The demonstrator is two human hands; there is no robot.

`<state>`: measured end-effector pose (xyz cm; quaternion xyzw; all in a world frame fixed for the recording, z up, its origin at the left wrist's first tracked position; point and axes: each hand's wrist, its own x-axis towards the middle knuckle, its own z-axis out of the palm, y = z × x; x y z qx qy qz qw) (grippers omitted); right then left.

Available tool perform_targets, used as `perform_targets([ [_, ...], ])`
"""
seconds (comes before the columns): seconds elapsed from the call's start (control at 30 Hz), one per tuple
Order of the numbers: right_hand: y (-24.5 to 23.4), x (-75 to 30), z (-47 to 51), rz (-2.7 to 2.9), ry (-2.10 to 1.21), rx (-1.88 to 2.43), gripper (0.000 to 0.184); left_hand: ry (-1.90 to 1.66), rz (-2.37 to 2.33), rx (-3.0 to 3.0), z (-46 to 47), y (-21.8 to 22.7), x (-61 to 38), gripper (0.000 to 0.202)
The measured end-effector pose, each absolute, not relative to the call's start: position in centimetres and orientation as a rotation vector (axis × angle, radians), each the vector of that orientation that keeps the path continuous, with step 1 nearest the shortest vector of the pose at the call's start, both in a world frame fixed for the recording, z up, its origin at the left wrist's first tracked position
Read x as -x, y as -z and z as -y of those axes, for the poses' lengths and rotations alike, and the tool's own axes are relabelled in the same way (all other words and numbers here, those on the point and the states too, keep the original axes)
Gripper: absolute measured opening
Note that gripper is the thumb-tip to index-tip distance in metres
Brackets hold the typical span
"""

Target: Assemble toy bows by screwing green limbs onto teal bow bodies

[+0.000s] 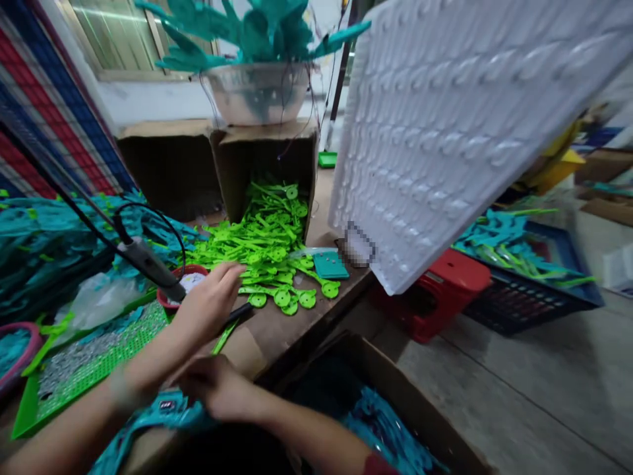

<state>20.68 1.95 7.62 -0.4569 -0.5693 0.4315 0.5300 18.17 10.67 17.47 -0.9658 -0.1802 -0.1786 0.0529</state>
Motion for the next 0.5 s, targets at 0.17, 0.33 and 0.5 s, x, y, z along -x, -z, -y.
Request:
perform_targets([
  [0.17, -5.0, -20.5, -0.7, 1.507, -0.969, 1.080, 0.019, 0.334, 0.468, 2.919, -19.5, -16.4, -29.6, 0.027],
  [0.33, -4.8, -21.0, -0.6, 1.395, -1.008, 1.110, 0.024, 0.199, 0.400, 2.904, -21.3, -16.3, -31.3, 0.029],
  [0.5, -6.3, -22.1, -1.5, 0.682, -1.243, 1.014, 0.030, 0.279, 0.489, 2.882, -18.3, -20.1, -27.0, 0.022],
])
